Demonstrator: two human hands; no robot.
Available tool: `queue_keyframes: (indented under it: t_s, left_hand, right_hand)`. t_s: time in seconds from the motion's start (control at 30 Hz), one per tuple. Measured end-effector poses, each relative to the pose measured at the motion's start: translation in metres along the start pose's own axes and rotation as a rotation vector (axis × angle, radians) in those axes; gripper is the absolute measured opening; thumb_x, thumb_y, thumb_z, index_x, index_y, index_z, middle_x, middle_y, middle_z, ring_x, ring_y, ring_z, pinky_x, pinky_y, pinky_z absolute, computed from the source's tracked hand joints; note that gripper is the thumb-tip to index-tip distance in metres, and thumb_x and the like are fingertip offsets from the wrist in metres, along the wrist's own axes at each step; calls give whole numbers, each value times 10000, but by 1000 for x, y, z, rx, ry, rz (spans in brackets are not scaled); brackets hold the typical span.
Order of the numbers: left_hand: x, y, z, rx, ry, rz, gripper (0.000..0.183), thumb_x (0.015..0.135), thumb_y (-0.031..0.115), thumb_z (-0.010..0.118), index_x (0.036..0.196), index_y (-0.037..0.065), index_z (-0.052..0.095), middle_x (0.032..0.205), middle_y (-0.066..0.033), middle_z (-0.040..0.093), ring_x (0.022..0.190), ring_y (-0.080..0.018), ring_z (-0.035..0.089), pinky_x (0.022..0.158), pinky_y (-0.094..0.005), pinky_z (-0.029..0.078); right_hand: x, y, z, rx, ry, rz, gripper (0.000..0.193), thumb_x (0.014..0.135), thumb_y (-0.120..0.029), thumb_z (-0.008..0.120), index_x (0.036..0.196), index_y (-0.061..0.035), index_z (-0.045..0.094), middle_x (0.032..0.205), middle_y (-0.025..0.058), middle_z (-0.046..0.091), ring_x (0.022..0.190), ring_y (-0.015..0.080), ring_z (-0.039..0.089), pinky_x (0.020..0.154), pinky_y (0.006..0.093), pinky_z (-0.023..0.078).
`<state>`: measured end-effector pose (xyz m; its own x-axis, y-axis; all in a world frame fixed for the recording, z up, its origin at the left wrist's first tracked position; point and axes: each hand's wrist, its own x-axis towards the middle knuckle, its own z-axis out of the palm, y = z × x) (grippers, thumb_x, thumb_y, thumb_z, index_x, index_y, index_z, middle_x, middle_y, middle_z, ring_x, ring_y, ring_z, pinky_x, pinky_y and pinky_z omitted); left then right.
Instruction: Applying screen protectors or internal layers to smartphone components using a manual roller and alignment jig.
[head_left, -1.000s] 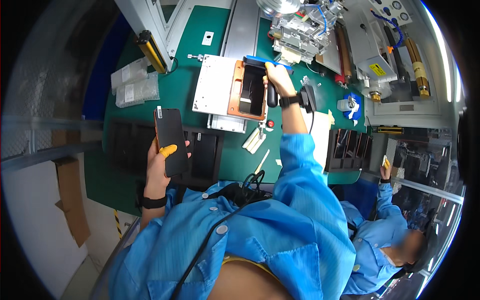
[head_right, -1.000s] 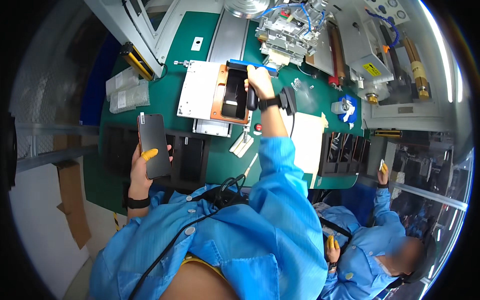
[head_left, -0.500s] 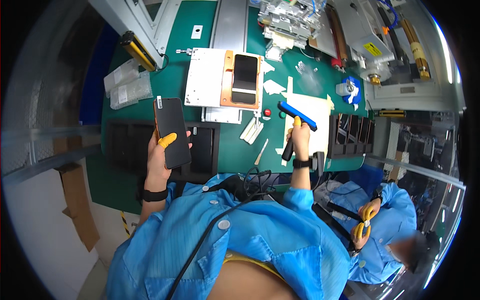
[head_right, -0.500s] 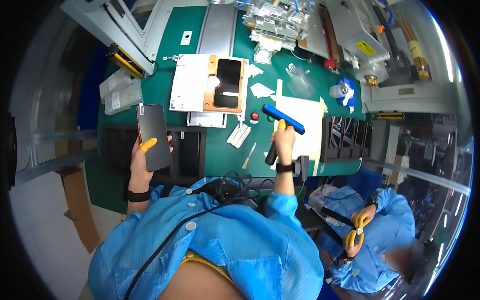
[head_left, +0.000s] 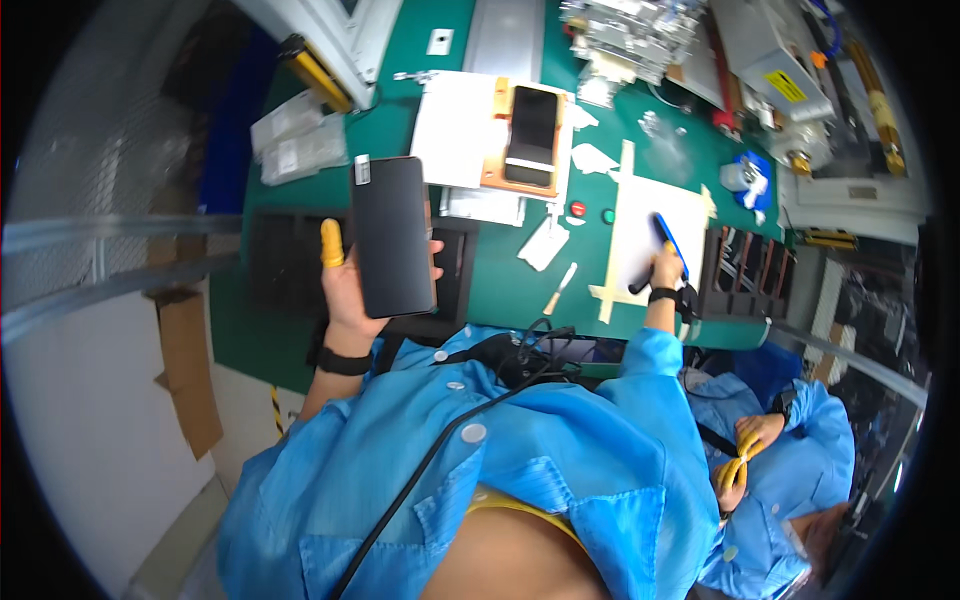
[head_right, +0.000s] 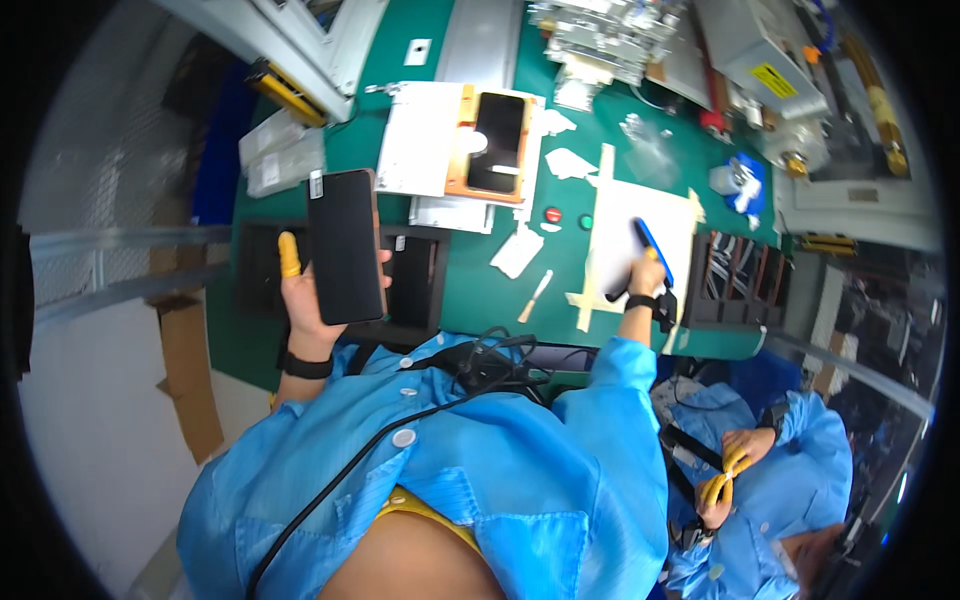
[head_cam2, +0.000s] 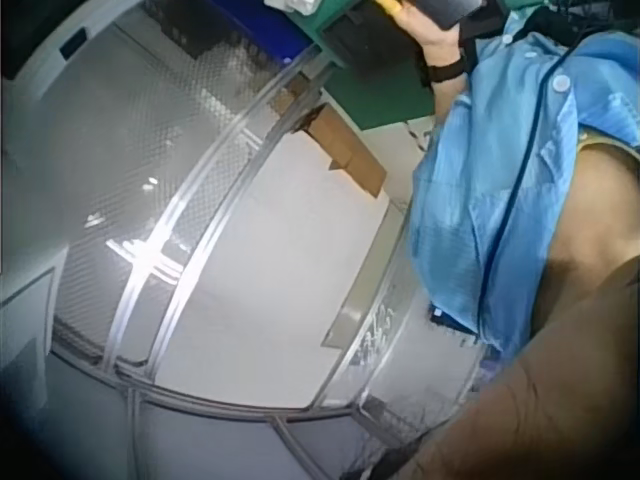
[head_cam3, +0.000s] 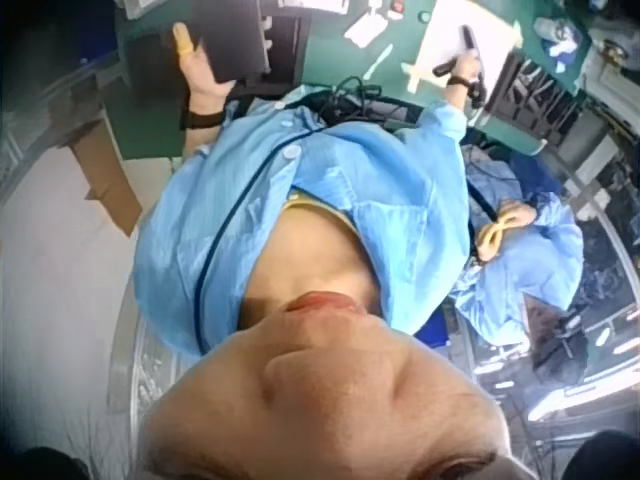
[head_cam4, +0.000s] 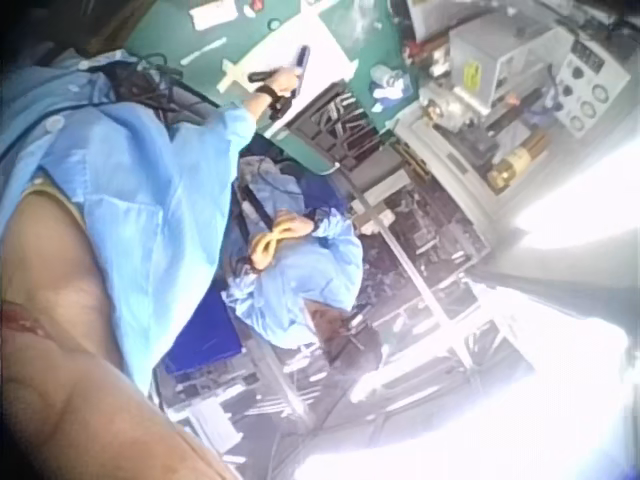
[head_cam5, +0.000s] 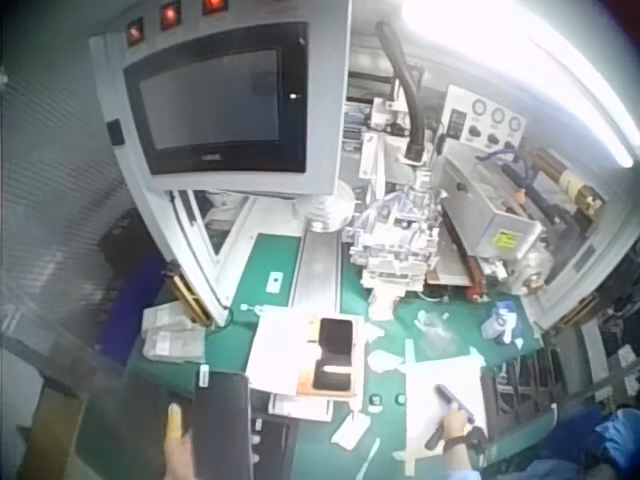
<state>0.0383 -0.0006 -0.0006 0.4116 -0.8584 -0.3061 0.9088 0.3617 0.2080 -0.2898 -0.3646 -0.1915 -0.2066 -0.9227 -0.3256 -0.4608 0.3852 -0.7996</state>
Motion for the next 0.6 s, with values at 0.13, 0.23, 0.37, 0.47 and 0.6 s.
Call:
queue_keyframes:
  t_s: [0.13,0.23,0.37,0.47,0.6]
  left_hand:
    - [-1,-6,-1,83,-23,44,658,830,576,280,1296,113,310,1256,-197,375,1059,-443,432,801,-541,425]
    - [-1,-10,-3,96,-38,52,632,840,566,269,1296,131,309,1248,-199,380,1049,-432,449,798,-535,436]
    - [-2,-6,-8,173,-60,40,675,831,589,210,1322,129,264,1255,-229,356,1071,-457,420,814,-569,407]
    - [-5,-1,-11,308,-39,29,524,869,410,358,1297,117,289,1192,-216,418,1022,-406,484,776,-517,458]
    - [-17,15,-41,871,339,164,248,776,6,580,975,33,435,906,-87,568,772,-107,546,694,-227,441]
  right_hand:
    - [-74,32,17,-283,257,-224,494,839,-388,476,614,51,508,517,149,544,419,239,538,441,339,437]
    - [-156,18,32,-221,151,89,512,848,-431,430,938,70,484,557,180,554,415,255,544,487,342,474]
    - [-100,26,24,-345,255,-281,559,841,-429,431,804,118,538,805,296,576,754,466,530,661,471,429]
    - [-32,15,10,-249,109,-19,412,847,-308,446,627,33,517,516,117,524,403,188,508,404,326,427]
    - [-26,41,19,-304,141,-12,516,848,-408,433,616,42,532,458,95,529,427,219,548,445,331,447]
